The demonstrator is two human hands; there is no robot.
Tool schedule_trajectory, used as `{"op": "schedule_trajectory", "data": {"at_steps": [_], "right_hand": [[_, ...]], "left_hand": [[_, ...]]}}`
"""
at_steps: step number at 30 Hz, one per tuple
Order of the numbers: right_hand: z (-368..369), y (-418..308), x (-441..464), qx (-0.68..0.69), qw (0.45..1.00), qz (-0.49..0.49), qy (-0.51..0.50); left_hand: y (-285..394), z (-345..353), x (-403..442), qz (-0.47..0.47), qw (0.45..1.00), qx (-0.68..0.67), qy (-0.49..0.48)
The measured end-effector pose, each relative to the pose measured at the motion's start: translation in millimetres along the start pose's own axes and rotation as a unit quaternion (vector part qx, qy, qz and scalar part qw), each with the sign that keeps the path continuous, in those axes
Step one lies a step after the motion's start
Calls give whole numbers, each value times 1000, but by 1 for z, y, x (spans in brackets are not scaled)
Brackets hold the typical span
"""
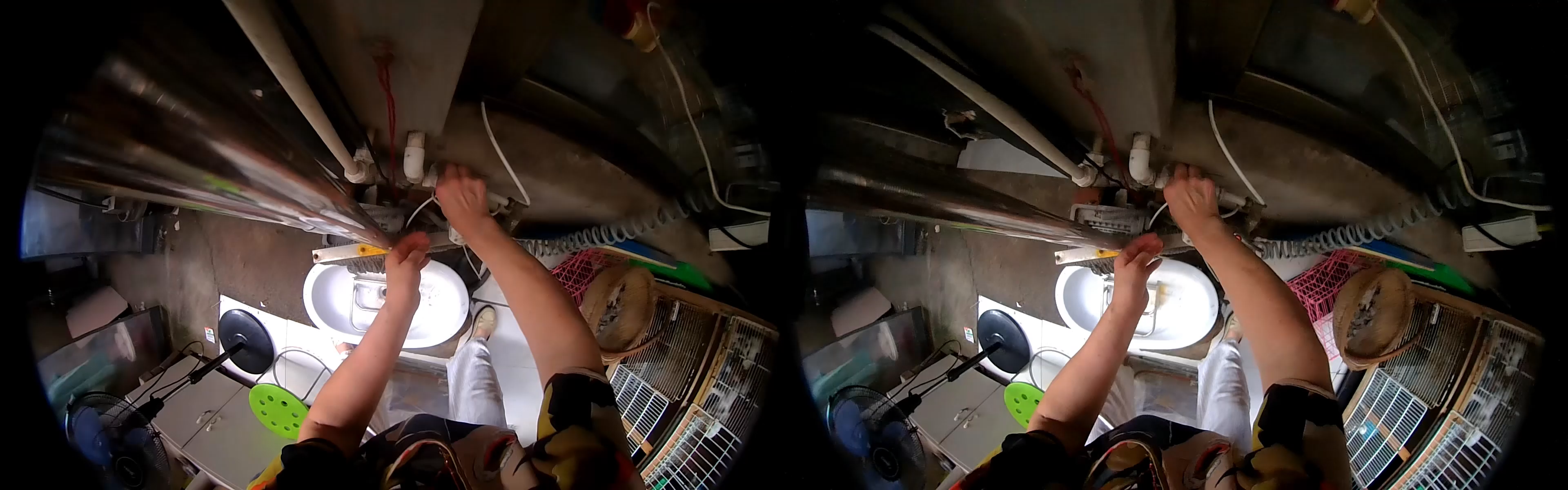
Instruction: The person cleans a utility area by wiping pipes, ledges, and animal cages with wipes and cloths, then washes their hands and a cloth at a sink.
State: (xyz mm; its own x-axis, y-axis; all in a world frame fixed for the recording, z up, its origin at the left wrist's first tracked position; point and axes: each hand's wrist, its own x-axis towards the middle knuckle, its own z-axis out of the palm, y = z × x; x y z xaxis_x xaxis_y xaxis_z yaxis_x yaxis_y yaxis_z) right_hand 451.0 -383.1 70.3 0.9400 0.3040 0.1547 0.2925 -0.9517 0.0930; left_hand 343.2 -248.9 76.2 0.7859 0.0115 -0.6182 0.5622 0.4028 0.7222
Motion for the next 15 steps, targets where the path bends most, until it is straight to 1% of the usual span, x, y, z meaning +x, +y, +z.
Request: {"op": "schedule_trajectory", "data": {"at_steps": [3, 4, 6, 8, 9, 12, 15], "right_hand": [[-1, 13, -9, 38, 997, -67, 16], [-4, 14, -20, 88, 996, -25, -15], [-17, 19, -42, 178, 978, 70, -80], [-30, 23, -40, 273, 935, 217, -65], [-36, 21, -36, 319, 902, 286, -56], [-6, -3, -18, 263, 938, 201, 105], [9, -22, -4, 145, 974, 160, 74]], "left_hand": [[5, -1, -3, 12, 1000, -9, -13], [5, -2, -5, 17, 1000, -2, -21], [4, 1, -9, -4, 1000, 9, -23], [-2, -1, -10, -16, 1000, 7, -24], [-9, -3, -9, -18, 1000, -2, -24], [-6, -2, -4, -16, 999, 5, -29], [4, 5, -2, -8, 999, 14, -28]]}}
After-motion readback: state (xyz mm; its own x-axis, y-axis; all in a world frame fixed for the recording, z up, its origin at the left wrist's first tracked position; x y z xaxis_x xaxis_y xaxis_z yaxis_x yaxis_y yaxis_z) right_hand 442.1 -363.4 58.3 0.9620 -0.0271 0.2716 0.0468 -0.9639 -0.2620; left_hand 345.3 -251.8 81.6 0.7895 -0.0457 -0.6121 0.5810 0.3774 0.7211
